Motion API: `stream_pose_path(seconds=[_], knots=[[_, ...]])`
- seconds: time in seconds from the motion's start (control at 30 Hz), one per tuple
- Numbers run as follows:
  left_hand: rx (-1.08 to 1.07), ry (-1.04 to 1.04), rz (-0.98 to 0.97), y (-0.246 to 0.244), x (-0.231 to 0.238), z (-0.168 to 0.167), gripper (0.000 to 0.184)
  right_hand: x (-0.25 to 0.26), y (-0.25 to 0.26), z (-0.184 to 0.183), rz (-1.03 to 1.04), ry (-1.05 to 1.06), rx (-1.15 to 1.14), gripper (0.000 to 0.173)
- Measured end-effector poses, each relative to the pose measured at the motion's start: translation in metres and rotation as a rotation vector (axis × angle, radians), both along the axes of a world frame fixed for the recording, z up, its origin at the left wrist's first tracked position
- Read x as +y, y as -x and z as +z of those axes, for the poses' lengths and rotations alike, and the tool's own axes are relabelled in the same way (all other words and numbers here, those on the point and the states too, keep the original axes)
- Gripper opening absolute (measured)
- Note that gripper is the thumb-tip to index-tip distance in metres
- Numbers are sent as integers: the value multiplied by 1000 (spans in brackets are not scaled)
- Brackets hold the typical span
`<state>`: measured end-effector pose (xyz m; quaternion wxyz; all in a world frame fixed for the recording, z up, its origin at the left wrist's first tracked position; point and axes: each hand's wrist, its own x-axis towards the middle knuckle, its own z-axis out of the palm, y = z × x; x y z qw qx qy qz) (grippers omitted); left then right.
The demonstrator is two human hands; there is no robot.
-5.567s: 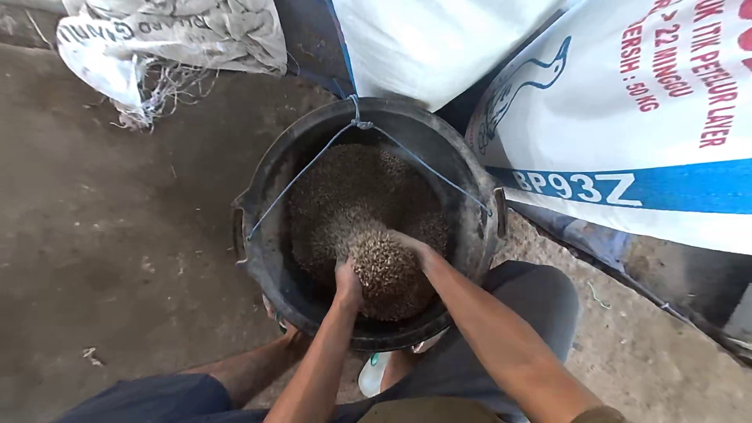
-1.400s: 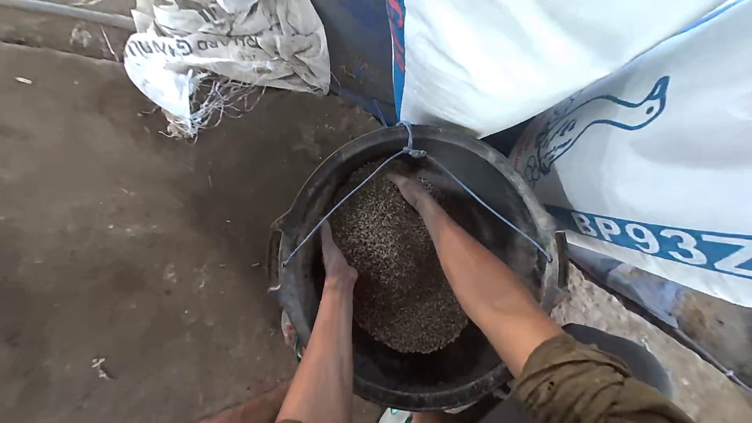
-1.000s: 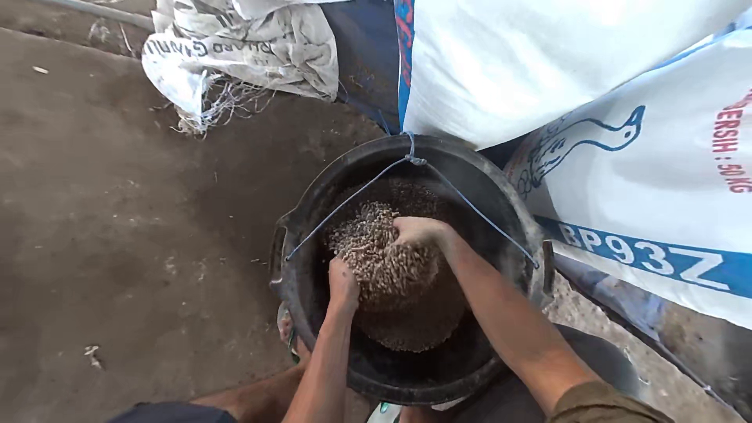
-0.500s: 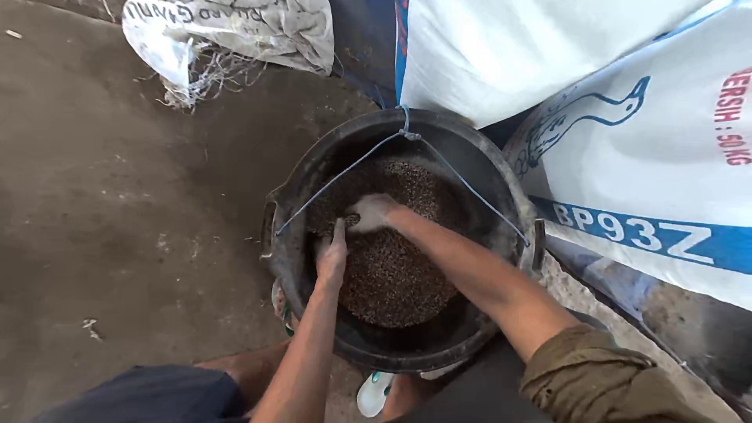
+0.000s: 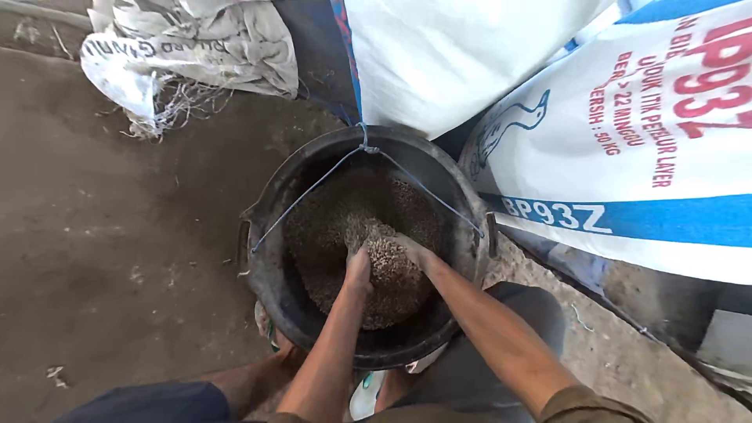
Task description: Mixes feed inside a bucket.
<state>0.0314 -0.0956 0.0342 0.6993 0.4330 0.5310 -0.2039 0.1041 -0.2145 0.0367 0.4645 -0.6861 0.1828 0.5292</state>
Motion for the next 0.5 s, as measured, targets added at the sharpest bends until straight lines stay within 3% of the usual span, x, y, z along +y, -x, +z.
stream_pose_path(seconds=[0.07, 0.13, 0.23, 0.33, 0.4, 0.5], knots=[[-81, -76, -127, -5, 5, 19, 48, -5, 2, 17, -120, -35, 9, 41], [-166, -140, -232, -12, 14, 44, 46, -11, -4, 36, -101, -85, -87, 41], [-210, -215, -448, -24, 29, 82, 36, -15, -15, 73, 60, -56, -311, 40], [-168, -421, -717, -31, 52, 86, 37, -25, -37, 77, 353, 172, -477, 57], [-79, -542, -793, -21, 61, 60, 63, -40, -45, 46, 502, 354, -491, 69], [151, -416, -658, 19, 49, 12, 106, -63, -29, -9, 592, 490, -418, 76]])
